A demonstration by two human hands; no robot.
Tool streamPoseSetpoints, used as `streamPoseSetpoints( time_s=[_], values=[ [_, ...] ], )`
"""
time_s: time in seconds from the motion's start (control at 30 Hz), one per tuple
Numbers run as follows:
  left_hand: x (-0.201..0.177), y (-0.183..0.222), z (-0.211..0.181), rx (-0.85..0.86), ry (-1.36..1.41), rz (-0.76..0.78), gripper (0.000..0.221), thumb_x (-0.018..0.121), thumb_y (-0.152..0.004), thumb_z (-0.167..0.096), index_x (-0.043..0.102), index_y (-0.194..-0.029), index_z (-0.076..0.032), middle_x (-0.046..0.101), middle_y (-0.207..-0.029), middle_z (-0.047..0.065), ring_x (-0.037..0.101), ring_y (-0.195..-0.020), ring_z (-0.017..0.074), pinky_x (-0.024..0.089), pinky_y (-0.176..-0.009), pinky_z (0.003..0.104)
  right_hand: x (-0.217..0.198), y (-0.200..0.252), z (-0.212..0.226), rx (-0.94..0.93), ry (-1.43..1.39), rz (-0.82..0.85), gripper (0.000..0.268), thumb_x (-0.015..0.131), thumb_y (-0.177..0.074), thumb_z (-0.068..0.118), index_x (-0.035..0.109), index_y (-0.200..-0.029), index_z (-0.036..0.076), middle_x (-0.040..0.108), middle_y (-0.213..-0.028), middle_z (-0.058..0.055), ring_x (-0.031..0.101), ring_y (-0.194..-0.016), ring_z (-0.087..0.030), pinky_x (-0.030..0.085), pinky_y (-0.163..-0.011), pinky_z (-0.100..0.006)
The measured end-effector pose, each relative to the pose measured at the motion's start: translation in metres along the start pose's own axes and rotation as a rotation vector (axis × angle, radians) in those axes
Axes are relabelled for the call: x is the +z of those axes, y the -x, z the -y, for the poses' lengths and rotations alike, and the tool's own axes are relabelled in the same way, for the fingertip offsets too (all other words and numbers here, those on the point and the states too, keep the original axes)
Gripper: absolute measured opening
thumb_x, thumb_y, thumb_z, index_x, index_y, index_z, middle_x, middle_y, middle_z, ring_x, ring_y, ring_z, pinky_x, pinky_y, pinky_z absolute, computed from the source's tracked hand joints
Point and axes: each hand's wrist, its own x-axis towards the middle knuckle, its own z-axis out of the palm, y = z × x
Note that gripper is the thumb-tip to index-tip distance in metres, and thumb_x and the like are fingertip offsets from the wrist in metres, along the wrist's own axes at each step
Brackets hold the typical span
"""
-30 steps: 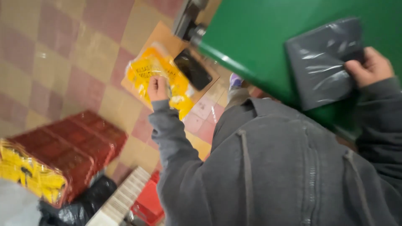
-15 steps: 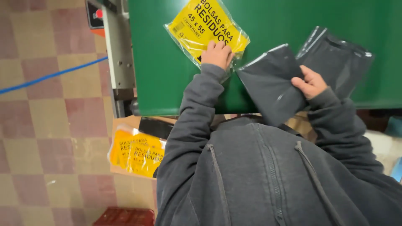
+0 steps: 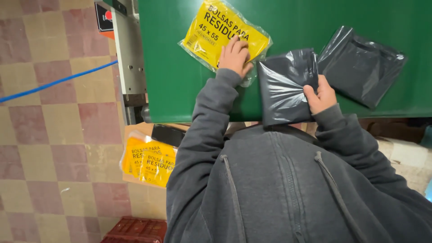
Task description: Folding plastic bags, inserting them into printed yellow retail packaging, and sealing the bags using a desktop heat sealer.
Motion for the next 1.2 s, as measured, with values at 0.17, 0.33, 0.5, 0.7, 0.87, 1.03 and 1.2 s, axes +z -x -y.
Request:
streamPoseSetpoints(
  time_s=[0.17,0.33,0.5,0.7,0.87,1.03,1.2],
  values=[
    [0.035,-0.005,0.028,-0.092,0.062,-0.069,0.018,0.077,-0.088,-0.030,0.068,-0.093,-0.015,0.061,-0.128,0.002,0.041,-0.144,0.0356,0.036,-0.111,0.067,-0.006,-0.004,-0.013,0.008,0.087,-0.090,0.025,0.060,-0.109,0.006,0.054,-0.131,-0.002,0.065,-0.106,-0.003,0.057,-0.092,-0.007,0.049,-0.080,-0.024],
    [0.038,-0.010,0.027,-0.138,0.092,-0.029,0.019,0.070,-0.101,-0.034,0.069,-0.107,-0.016,0.061,-0.135,0.000,0.039,-0.149,0.0364,0.035,-0.114,0.069,0.012,-0.005,0.015,0.079,0.142,-0.104,0.025,0.065,-0.107,0.010,0.056,-0.128,-0.001,0.061,-0.094,-0.002,0.050,-0.077,-0.007,0.044,-0.066,-0.024],
    [0.015,-0.008,0.007,-0.133,0.063,0.037,0.045,0.080,-0.081,-0.050,0.063,-0.102,-0.014,0.050,-0.146,0.008,0.026,-0.149,0.0393,0.020,-0.110,0.079,-0.009,-0.001,0.033,0.027,0.145,-0.097,0.027,0.064,-0.107,0.009,0.055,-0.130,-0.002,0.067,-0.105,-0.004,0.058,-0.088,-0.008,0.050,-0.076,-0.026],
    [0.014,0.000,0.004,-0.093,-0.018,0.118,0.036,0.080,-0.076,-0.047,0.063,-0.089,-0.018,0.045,-0.151,0.004,0.020,-0.152,0.0397,0.014,-0.111,0.081,-0.027,-0.005,0.038,-0.116,0.127,0.031,0.029,0.060,-0.112,0.007,0.053,-0.137,-0.004,0.067,-0.122,-0.009,0.060,-0.112,-0.012,0.050,-0.099,-0.027],
    [0.038,-0.004,0.021,-0.112,-0.032,0.007,0.022,0.073,-0.092,-0.041,0.065,-0.098,-0.021,0.049,-0.150,-0.001,0.023,-0.156,0.0355,0.015,-0.115,0.080,-0.005,-0.016,0.006,0.104,0.091,-0.009,0.036,0.062,-0.105,0.010,0.052,-0.138,0.000,0.067,-0.112,-0.009,0.060,-0.094,-0.012,0.050,-0.081,-0.029],
    [0.036,-0.010,0.006,-0.193,0.145,0.086,0.024,0.067,-0.101,-0.041,0.065,-0.112,-0.020,0.053,-0.152,-0.003,0.025,-0.158,0.0309,0.014,-0.117,0.079,0.023,-0.023,-0.011,0.025,0.227,-0.085,0.038,0.063,-0.107,0.011,0.049,-0.140,-0.002,0.065,-0.111,-0.012,0.058,-0.093,-0.015,0.051,-0.082,-0.032],
    [0.027,-0.028,-0.020,-0.105,0.073,0.115,0.054,0.075,-0.080,-0.042,0.065,-0.123,-0.012,0.055,-0.146,0.008,0.032,-0.147,0.0371,0.022,-0.099,0.079,0.062,-0.051,-0.023,-0.124,0.281,0.352,0.046,0.062,-0.104,0.019,0.044,-0.140,-0.003,0.067,-0.108,-0.023,0.066,-0.095,-0.027,0.053,-0.081,-0.039]
  ],
)
